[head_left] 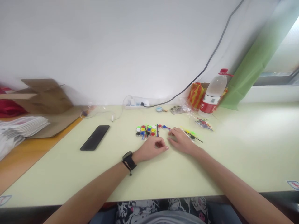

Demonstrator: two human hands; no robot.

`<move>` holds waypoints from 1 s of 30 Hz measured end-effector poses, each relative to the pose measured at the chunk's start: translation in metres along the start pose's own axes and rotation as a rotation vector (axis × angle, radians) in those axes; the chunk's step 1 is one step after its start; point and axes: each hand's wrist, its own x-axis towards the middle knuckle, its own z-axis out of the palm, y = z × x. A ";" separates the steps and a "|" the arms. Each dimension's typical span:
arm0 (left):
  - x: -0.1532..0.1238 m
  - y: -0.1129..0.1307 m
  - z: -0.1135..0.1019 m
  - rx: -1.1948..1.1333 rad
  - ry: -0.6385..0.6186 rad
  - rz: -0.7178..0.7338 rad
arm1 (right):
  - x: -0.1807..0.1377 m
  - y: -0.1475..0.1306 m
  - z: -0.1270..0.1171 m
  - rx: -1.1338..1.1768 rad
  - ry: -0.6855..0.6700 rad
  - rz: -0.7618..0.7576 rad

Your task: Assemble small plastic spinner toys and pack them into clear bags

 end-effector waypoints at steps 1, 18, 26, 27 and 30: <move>0.000 0.000 0.000 0.000 -0.001 -0.002 | 0.000 0.000 0.000 -0.004 -0.001 -0.001; 0.000 -0.003 0.001 -0.042 0.027 0.011 | -0.001 -0.013 -0.019 0.125 -0.108 0.059; 0.001 -0.005 -0.002 0.163 0.129 0.086 | -0.004 -0.028 -0.038 0.541 -0.413 0.154; 0.001 -0.004 -0.003 0.177 0.121 0.087 | -0.003 -0.029 -0.040 0.579 -0.445 0.166; -0.001 0.000 -0.003 0.180 0.062 0.100 | -0.003 -0.031 -0.047 0.663 -0.518 0.198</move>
